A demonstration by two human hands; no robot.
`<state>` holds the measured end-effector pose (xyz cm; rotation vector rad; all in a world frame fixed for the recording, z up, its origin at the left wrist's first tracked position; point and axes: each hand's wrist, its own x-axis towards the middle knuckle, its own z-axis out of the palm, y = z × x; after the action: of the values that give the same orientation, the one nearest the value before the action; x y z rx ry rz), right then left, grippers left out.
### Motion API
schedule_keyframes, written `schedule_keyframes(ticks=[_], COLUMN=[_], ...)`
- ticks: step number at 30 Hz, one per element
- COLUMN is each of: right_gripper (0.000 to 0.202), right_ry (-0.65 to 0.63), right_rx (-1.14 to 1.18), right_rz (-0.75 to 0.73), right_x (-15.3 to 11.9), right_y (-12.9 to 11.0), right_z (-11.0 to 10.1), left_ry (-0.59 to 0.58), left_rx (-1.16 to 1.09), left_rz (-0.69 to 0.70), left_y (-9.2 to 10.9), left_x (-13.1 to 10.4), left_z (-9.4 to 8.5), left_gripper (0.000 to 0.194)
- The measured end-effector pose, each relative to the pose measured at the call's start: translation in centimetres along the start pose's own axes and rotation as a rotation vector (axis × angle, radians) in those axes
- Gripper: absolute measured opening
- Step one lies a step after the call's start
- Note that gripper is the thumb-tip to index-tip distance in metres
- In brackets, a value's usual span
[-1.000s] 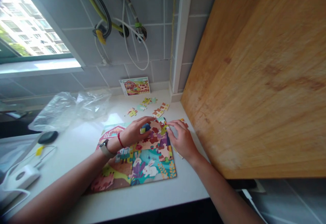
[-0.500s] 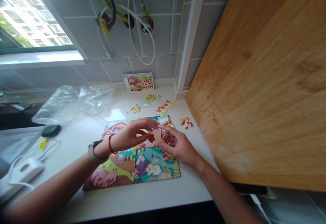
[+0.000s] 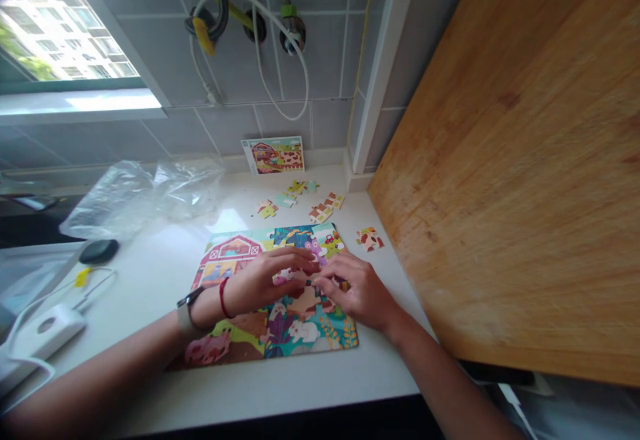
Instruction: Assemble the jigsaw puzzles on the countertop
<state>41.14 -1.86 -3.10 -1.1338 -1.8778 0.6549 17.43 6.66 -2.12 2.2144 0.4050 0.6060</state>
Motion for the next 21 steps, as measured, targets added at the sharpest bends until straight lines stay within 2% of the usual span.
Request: schedule_keyframes(ticks=[2,4,7,8,11,13,17,21], right_gripper=[0.021,0.025,0.013,0.017,0.045,0.049,0.032,0.028], right_ry=[0.104,0.104,-0.115,-0.209,-0.407,-0.463,-0.498,-0.505], right_rx=[-0.045,-0.123,-0.333,-0.409,-0.539,-0.574,-0.554,-0.482], right_rz=[0.048,0.091,0.150,0.169,0.223,0.261,0.296,0.315], right_x=[0.1,0.1,-0.3,-0.5,-1.1,-1.3,-0.9,-0.6], right_y=[-0.1,-0.6,-2.1,-2.7,-4.1,-4.3,-3.8,-3.3], right_z=[-0.4,-0.8,-1.6,-1.9,-2.6,-2.9,-3.0,-2.9], left_ry=[-0.010,-0.067,-0.077,-0.068,-0.040,-0.030,-0.027,-0.017], left_rx=[0.121,0.235,0.353,0.366,0.353,0.344,0.383,0.413], left_rz=[0.062,0.111,0.121,0.119,0.111,0.103,0.077,0.097], left_y=[0.3,0.5,0.4,0.3,0.0,-0.2,-0.1,0.3], left_x=[-0.8,-1.9,-3.5,-3.9,-4.4,-4.4,-4.5,-4.5], left_z=[-0.3,-0.4,0.1,0.4,1.2,1.5,2.0,2.2], left_gripper=[0.024,0.024,0.033,0.034,0.032,0.031,0.026,0.019])
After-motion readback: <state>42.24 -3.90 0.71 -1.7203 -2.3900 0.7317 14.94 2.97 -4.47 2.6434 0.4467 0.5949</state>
